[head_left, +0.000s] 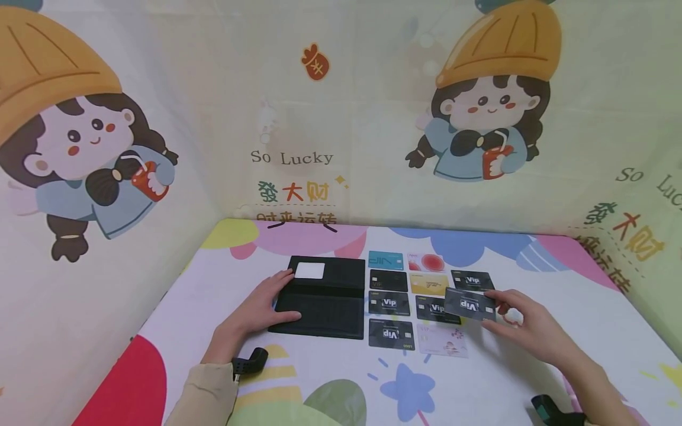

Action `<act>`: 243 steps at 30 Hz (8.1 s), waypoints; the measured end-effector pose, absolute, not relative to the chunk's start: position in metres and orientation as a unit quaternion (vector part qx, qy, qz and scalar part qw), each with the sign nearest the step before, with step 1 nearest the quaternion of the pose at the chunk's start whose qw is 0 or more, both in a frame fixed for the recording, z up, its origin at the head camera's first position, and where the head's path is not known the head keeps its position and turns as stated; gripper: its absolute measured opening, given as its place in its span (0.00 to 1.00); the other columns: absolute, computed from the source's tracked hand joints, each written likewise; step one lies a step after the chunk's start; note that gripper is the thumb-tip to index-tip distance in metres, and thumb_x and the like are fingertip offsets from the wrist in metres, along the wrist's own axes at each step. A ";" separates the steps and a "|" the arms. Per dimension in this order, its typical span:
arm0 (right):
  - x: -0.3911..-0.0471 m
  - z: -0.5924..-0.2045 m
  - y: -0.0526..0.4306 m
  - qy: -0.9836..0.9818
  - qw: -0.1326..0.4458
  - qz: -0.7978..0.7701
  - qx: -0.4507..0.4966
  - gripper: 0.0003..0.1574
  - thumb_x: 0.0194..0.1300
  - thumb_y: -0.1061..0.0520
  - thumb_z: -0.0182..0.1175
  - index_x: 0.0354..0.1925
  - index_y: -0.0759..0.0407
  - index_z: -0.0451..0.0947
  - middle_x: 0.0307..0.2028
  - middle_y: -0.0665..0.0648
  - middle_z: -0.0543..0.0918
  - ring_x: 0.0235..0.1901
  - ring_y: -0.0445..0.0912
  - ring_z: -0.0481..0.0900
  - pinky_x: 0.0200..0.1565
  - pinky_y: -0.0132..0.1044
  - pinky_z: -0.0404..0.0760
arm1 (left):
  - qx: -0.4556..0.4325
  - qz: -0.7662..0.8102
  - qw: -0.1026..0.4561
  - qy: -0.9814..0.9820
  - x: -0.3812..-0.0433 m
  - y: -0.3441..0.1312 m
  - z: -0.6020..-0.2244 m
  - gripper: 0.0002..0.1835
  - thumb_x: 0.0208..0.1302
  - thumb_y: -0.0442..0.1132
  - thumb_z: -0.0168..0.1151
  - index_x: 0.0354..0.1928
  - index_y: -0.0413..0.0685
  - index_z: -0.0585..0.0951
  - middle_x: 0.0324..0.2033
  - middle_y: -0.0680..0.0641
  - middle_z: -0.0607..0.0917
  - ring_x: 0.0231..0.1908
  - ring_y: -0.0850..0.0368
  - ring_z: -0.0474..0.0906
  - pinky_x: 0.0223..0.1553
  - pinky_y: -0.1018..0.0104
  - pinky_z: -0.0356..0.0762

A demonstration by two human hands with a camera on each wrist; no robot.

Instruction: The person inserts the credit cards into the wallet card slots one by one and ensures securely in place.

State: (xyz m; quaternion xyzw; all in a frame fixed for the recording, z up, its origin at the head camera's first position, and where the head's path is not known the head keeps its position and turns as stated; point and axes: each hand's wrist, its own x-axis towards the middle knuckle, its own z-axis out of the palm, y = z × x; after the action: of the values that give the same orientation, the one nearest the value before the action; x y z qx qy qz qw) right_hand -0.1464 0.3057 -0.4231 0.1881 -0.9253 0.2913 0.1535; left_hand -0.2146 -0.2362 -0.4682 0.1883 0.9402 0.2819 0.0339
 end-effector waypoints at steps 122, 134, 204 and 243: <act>-0.178 -0.441 0.151 -0.926 -0.037 0.300 0.226 0.33 0.57 0.44 0.76 0.58 0.53 0.81 0.42 0.41 0.75 0.44 0.44 0.69 0.46 0.45 0.75 | 0.196 0.286 0.040 0.937 -0.210 -0.233 -0.469 0.59 0.49 0.66 0.74 0.78 0.45 0.61 0.77 0.43 0.57 0.76 0.41 0.48 0.74 0.39 0.44; -0.184 -0.437 0.150 -0.925 -0.032 0.291 0.241 0.34 0.60 0.48 0.74 0.62 0.55 0.78 0.45 0.44 0.76 0.46 0.46 0.69 0.49 0.48 0.74 | 0.207 0.288 0.032 0.934 -0.214 -0.233 -0.471 0.59 0.49 0.67 0.74 0.77 0.44 0.61 0.77 0.43 0.57 0.76 0.41 0.48 0.74 0.38 0.46; -0.188 -0.444 0.123 -0.927 -0.045 0.272 0.256 0.29 0.56 0.47 0.76 0.54 0.54 0.82 0.37 0.42 0.75 0.41 0.41 0.74 0.56 0.55 0.66 | 0.192 0.290 0.046 0.937 -0.213 -0.234 -0.472 0.60 0.49 0.69 0.73 0.78 0.47 0.60 0.78 0.46 0.56 0.77 0.43 0.46 0.74 0.39 0.45; -0.191 -0.446 0.104 -0.926 -0.054 0.265 0.265 0.29 0.56 0.45 0.76 0.53 0.55 0.81 0.38 0.45 0.77 0.43 0.43 0.75 0.61 0.61 0.63 | 0.194 0.290 0.044 0.936 -0.211 -0.233 -0.469 0.59 0.49 0.68 0.73 0.78 0.47 0.61 0.78 0.46 0.56 0.77 0.44 0.46 0.75 0.41 0.44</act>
State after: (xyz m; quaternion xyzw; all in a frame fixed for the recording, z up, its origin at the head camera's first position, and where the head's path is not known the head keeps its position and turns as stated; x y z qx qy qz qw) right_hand -0.1913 0.1044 -0.4459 0.2653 -0.9256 0.2646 -0.0542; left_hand -0.2111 -0.2331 -0.4693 0.1939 0.9360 0.2904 0.0441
